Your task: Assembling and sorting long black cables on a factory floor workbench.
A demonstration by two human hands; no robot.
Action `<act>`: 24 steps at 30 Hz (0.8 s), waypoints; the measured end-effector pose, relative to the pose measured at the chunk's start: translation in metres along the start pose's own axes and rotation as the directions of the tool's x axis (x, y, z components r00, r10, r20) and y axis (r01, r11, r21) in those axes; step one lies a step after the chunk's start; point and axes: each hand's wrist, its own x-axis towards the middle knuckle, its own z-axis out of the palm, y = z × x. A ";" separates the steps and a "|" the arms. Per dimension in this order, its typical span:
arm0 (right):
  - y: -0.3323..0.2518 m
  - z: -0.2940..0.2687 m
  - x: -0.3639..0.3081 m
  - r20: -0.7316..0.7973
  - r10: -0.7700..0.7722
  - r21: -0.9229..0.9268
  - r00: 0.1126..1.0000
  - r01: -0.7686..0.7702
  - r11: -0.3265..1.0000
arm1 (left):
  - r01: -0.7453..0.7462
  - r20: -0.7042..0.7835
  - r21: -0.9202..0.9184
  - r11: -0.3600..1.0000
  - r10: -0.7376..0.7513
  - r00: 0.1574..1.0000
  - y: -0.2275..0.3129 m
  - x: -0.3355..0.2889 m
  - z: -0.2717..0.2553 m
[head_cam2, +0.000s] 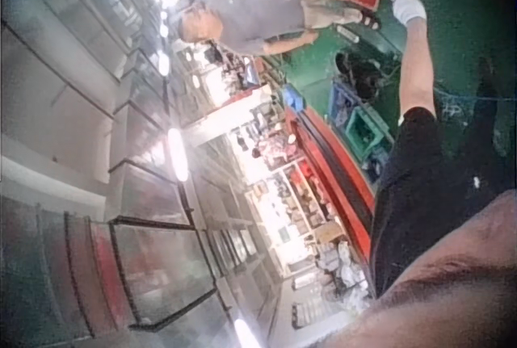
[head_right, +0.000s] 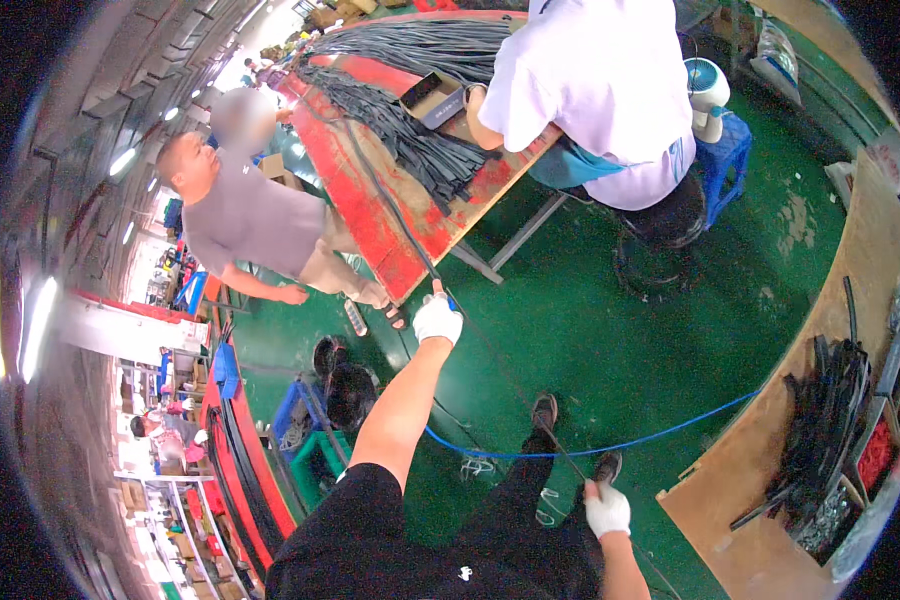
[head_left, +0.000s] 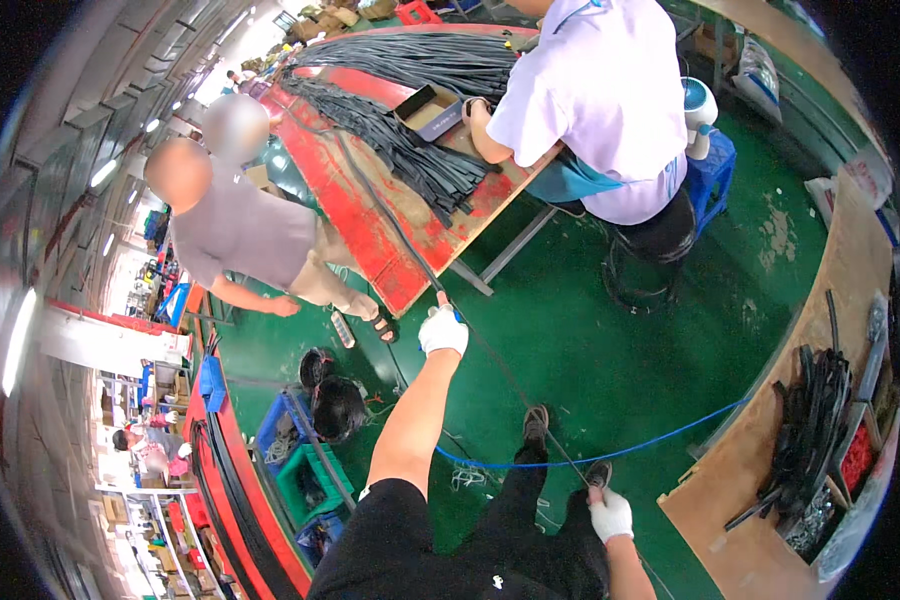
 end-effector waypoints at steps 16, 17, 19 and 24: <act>0.090 -0.015 -0.057 0.108 0.103 0.011 0.989 -0.105 0.994 | -0.035 -0.004 0.045 0.998 0.036 0.999 -0.029 0.001 -0.007; 0.141 -0.012 -0.078 0.053 0.074 -0.079 0.996 -0.069 0.994 | -0.044 -0.007 0.058 0.997 0.044 0.999 -0.027 0.003 -0.008; 0.146 -0.013 -0.101 0.051 0.130 0.007 0.990 -0.130 0.991 | -0.075 -0.007 0.070 0.995 0.076 0.997 -0.020 -0.005 -0.003; -0.004 0.016 -0.033 -0.111 -0.081 -0.059 0.991 0.075 0.995 | -0.099 -0.072 0.026 0.995 0.100 0.992 -0.018 -0.016 0.005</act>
